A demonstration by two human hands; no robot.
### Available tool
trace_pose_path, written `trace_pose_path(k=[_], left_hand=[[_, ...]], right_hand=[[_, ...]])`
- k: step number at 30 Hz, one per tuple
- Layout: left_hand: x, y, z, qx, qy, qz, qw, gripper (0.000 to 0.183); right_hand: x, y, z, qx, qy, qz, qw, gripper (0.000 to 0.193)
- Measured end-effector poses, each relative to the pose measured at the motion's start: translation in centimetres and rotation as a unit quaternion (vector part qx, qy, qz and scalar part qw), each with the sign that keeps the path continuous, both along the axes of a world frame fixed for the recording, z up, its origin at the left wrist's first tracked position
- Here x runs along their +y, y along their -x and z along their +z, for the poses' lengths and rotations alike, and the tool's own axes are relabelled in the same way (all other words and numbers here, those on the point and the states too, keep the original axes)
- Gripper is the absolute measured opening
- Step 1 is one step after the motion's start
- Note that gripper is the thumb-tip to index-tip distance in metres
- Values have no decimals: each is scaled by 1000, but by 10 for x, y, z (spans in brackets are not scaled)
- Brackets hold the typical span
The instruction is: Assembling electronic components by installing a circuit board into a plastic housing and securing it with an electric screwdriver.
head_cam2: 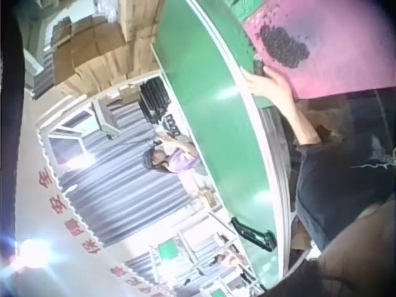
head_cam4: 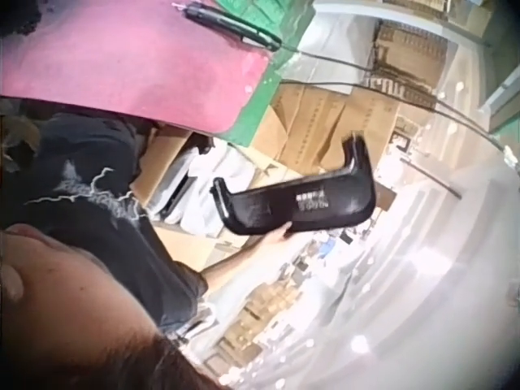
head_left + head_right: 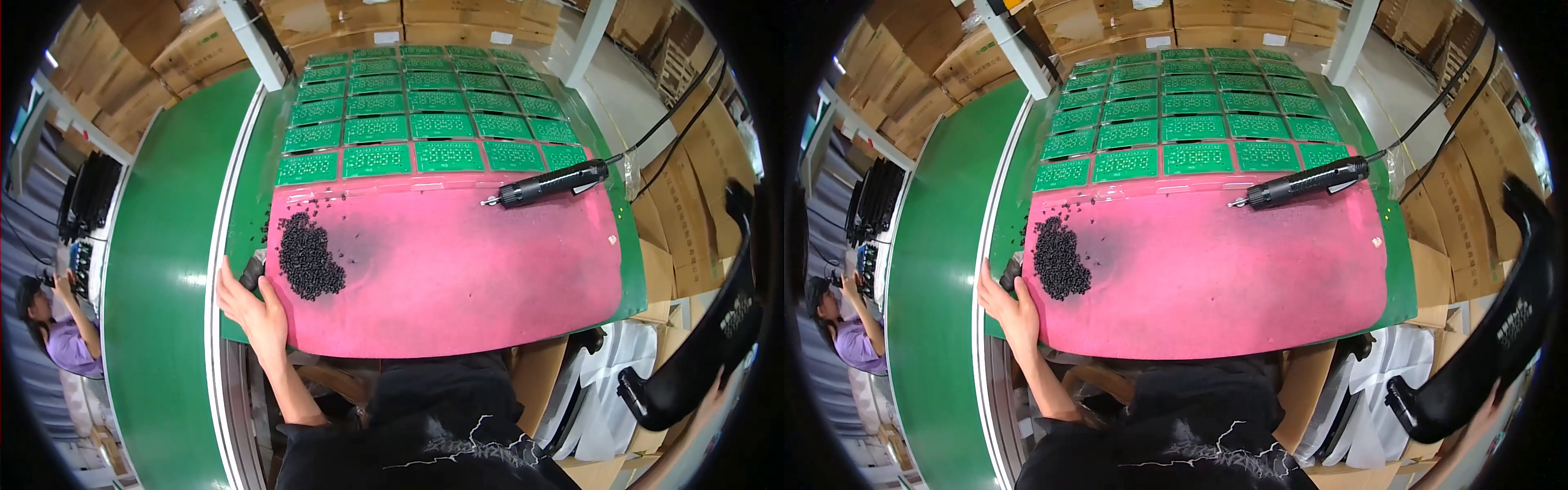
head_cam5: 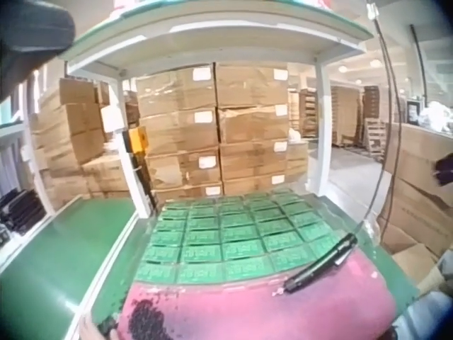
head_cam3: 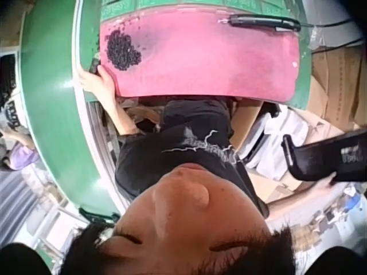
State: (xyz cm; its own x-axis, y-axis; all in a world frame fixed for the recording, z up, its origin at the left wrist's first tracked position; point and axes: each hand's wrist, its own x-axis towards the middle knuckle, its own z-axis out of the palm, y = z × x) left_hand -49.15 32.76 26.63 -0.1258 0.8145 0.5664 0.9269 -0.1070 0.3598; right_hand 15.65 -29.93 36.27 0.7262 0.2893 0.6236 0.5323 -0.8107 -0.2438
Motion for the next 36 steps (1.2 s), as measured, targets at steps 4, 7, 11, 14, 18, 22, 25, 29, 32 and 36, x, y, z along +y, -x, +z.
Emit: trace_pose_path(k=[4,7,11,14,18,22,25,29,32,36], left_hand=[[0,-30,31,-149,2,-208,967,62],[-11,-95,81,-269,106,-462,838,72],[-4,-151,107,32,80,-594,800,75],[9,-164,94,105,115,-593,790,61],[34,-175,70,155,146,-589,780,30],[48,-171,43,70,155,-646,744,20],[50,-168,52,84,135,-644,748,18],[56,-161,53,90,125,-635,757,16],[61,-156,57,91,121,-631,761,16],[61,-158,53,93,126,-628,762,16]], right_hand=[[238,58,62,246,2,204,948,36],[330,103,71,287,198,418,839,42],[479,138,49,346,330,574,665,42],[529,175,42,270,358,617,647,42],[575,208,23,291,286,643,648,35],[622,230,-14,105,199,654,723,40],[652,235,-34,78,214,622,749,40],[686,235,-49,62,225,592,771,35],[701,233,-47,92,220,596,767,32],[705,232,-52,100,213,601,764,33]])
